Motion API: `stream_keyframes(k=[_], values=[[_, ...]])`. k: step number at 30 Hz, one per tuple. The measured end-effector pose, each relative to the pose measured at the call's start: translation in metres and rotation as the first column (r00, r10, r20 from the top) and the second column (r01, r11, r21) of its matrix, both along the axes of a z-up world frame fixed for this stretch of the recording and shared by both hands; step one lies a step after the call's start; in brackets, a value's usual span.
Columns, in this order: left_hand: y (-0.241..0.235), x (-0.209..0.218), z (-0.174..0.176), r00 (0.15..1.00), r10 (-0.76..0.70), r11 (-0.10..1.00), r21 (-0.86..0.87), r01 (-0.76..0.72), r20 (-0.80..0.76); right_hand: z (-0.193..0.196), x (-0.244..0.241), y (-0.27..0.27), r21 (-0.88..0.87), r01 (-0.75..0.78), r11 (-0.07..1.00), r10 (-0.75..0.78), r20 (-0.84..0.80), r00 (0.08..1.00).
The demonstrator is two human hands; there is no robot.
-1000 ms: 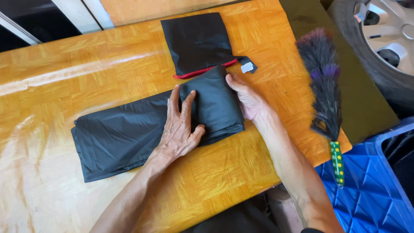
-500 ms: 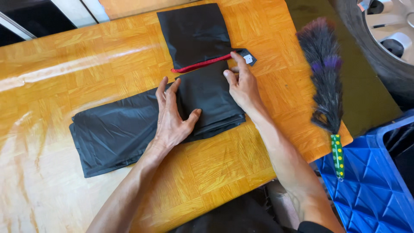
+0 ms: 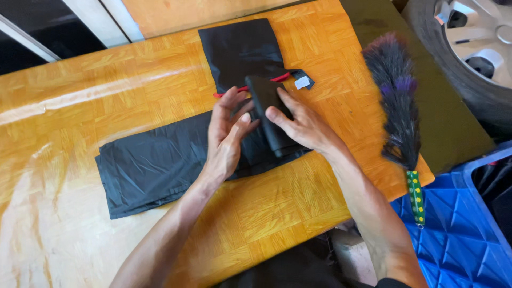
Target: The person folds a black piece of fabric on a wooden table. They fold the fabric in half lengthwise, then fold the ends inward, and finally fold it into a compact rectangular shape.
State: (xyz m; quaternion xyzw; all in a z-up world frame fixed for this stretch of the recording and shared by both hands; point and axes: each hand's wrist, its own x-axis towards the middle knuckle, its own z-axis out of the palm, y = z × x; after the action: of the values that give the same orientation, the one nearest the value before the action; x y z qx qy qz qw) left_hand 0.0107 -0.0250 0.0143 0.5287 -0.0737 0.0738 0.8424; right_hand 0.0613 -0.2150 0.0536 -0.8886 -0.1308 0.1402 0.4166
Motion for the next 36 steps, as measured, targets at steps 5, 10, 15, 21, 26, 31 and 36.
stream_keyframes(k=[5, 10, 15, 21, 26, 31, 36], values=[[-0.029, 0.026, 0.006, 0.98, -0.187, 0.982, 0.002, 0.187, 0.066, 0.04, -0.039, -0.01, 0.223, -0.001, 0.975, -0.023, 0.106, 0.994], [-0.027, 0.052, -0.008, 0.963, -0.168, 0.786, 0.618, 0.002, 0.212, -0.014, -0.041, -0.044, 0.094, 0.3, 0.949, -0.313, 0.349, 0.883], [-0.018, 0.055, -0.03, 0.892, -0.392, 0.34, 0.937, -0.087, 0.225, -0.04, -0.041, -0.049, 0.243, 0.477, 0.845, -0.533, 0.465, 0.707], [-0.02, 0.051, -0.046, 0.851, -0.387, 0.32, 0.917, -0.237, 0.355, -0.084, -0.02, -0.032, 0.577, 0.5, 0.645, -0.697, 0.176, 0.695], [-0.022, 0.051, -0.061, 0.842, -0.371, 0.323, 0.904, -0.279, 0.392, -0.097, -0.008, -0.042, 0.351, 0.701, 0.621, -0.769, 0.098, 0.632], [-0.019, 0.049, -0.063, 0.827, -0.366, 0.36, 0.884, -0.298, 0.428, -0.091, -0.009, -0.041, 0.553, 0.595, 0.584, -0.785, 0.195, 0.589], [-0.023, 0.042, -0.06, 0.81, -0.378, 0.276, 0.889, -0.365, 0.449, -0.102, -0.014, -0.038, 0.49, 0.566, 0.663, -0.739, 0.309, 0.598]])
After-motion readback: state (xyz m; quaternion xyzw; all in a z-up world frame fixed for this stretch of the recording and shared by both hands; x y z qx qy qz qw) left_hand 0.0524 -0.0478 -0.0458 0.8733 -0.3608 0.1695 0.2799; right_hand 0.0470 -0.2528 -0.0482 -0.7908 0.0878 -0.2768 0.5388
